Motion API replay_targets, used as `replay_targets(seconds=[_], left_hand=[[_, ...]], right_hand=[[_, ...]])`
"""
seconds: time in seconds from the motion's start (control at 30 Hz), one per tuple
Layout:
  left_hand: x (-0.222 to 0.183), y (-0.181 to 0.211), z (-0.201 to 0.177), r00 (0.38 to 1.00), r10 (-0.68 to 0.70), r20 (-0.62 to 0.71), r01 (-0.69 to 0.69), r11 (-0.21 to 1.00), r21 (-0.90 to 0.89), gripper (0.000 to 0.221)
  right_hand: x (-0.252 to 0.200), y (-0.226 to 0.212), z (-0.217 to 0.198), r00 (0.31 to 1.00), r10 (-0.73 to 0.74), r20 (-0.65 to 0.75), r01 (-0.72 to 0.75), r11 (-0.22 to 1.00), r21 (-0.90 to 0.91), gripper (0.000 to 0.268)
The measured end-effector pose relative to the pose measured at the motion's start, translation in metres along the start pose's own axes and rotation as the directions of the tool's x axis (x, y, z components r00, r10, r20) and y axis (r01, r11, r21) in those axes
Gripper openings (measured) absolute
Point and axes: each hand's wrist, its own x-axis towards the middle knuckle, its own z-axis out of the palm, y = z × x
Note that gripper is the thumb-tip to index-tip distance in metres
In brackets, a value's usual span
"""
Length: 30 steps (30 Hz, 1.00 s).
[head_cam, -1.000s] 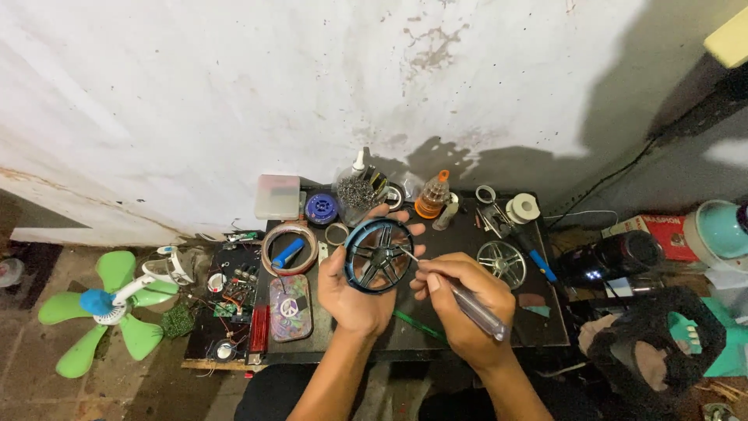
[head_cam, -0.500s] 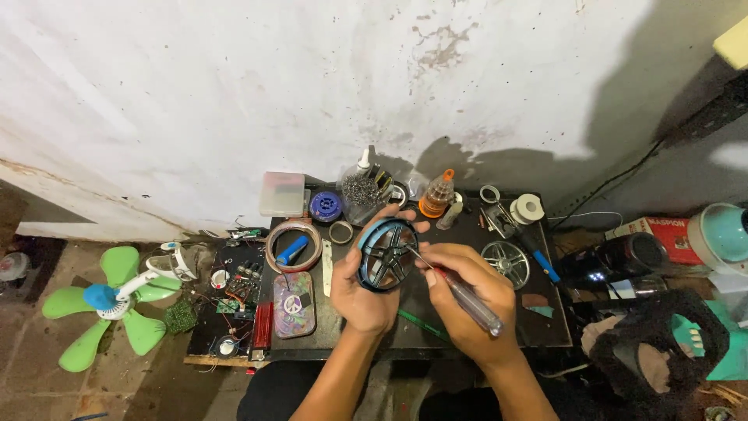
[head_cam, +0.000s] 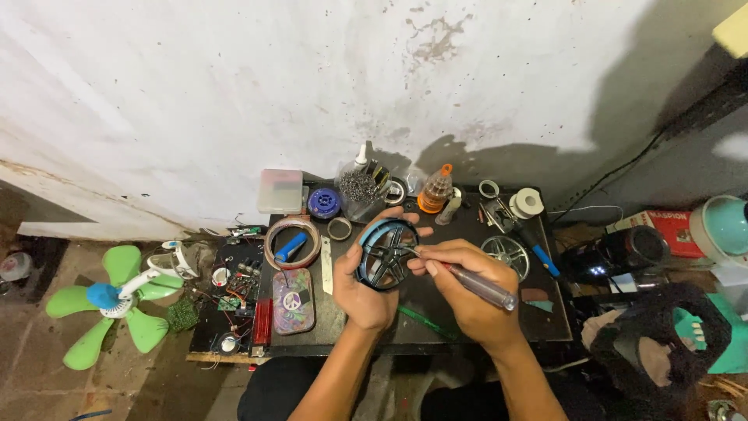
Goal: Unscrewing a small circular speaker component using a precision screwdriver on a repair bench.
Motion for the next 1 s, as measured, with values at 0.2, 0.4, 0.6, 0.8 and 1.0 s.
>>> replay_targets(seconds=[0.2,0.4,0.6,0.8,1.0], left_hand=[[-0.001,0.003,0.003,1.0,-0.009,0.022,0.009,1.0,-0.008,0.068],[0.004,-0.018,-0.019,0.997,-0.053,-0.05,0.048,0.995,-0.089,0.081],[0.003,-0.018,-0.021,0.996,-0.065,-0.062,0.059,0.993,-0.103,0.081],[0.002,-0.02,-0.013,1.0,0.015,-0.003,-0.016,0.999,-0.052,0.078],[0.002,-0.013,-0.005,0.989,0.145,0.001,-0.145,0.989,0.033,0.072]], right_hand=[[0.003,-0.002,-0.001,0.999,0.035,0.019,-0.036,0.999,0.026,0.014],[0.009,0.007,-0.002,0.999,-0.043,-0.009,0.044,0.991,0.124,0.013],[0.006,0.013,-0.002,1.0,-0.006,-0.008,0.008,0.983,0.185,0.015],[0.004,0.034,-0.004,0.998,0.048,-0.04,-0.036,0.965,0.26,0.025],[-0.007,0.033,0.003,0.997,0.065,-0.038,-0.052,0.96,0.274,0.035]])
